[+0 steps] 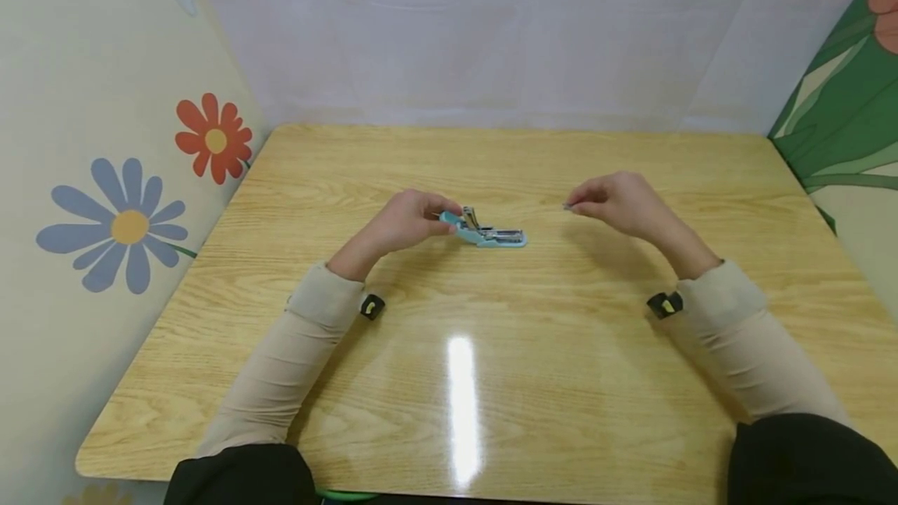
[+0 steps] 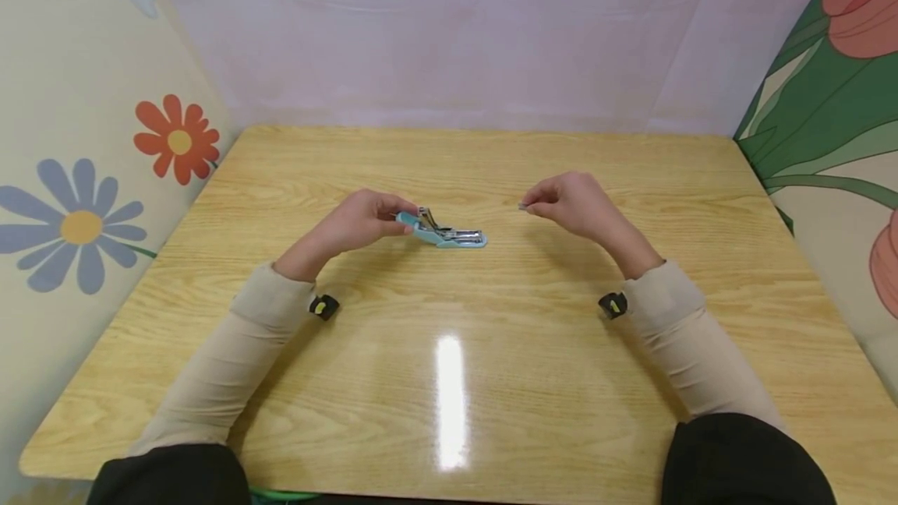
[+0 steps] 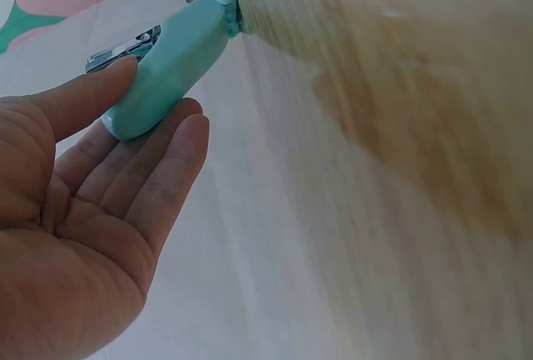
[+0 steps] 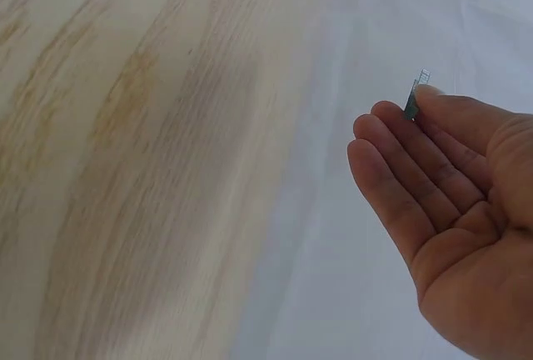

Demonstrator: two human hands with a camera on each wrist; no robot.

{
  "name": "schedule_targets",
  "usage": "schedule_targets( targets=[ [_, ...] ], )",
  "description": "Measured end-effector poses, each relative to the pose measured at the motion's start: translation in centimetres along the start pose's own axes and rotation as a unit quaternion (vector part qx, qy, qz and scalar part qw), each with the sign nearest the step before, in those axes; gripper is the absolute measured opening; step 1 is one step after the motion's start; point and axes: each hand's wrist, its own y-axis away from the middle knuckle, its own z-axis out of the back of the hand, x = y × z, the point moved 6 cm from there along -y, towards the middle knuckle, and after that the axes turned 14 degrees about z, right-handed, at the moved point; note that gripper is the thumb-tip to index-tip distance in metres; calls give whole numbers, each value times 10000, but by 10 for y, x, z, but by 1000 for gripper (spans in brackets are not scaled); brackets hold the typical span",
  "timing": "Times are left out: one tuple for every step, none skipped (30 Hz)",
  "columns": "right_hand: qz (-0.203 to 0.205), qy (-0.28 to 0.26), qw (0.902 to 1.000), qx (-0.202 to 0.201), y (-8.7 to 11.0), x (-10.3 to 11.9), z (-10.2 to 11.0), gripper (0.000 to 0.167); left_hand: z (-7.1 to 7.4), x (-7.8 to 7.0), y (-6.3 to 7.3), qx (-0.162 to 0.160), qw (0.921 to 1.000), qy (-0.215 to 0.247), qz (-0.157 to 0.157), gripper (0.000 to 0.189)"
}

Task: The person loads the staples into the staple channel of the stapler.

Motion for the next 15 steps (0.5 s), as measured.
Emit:
schedule_targets(
  targets=[
    [-14,-25,10000,-3,0,1,1,16,0,0,0,-2,10000,-3,0,32],
    [-27,-45,10000,-8,0,1,1,16,0,0,0,2,10000,-6,-3,32],
    [-31,-55,10000,-10,0,2,2,16,0,0,1,8,10000,0,-10,32],
    [-27,-58,10000,-11,0,2,2,16,0,0,1,13,10000,3,-6,32],
    [-34,-59,10000,-10,0,3,3,16,0,1,1,15,10000,5,-4,32],
    [-42,-52,10000,-10,0,3,4,16,-1,1,0,18,10000,7,-2,32],
    [-51,-39,10000,-2,0,4,4,16,-1,1,0,16,10000,4,-5,32],
    [-76,-34,10000,7,0,4,5,17,-1,1,0,10,10000,0,-3,32],
    [-104,-38,9999,14,0,5,6,17,-1,1,0,7,10000,-8,-4,32],
    [-136,-41,9999,20,0,5,7,17,-1,1,-1,-4,10000,-18,-10,31],
    [-166,-47,9998,24,0,5,7,17,0,1,-1,-13,10000,-27,-12,31],
    [-189,-54,9998,25,-1,5,8,17,0,1,-2,-21,10000,-38,-12,31],
    [-209,-58,9998,23,-1,6,9,17,0,1,-2,-25,10000,-41,-16,31],
    [-226,-61,9997,18,-1,6,9,17,0,1,-2,-22,10000,-39,-12,31],
    [-238,-72,9997,15,-1,7,10,17,0,0,-2,-18,10000,-45,-17,31]
  ],
)
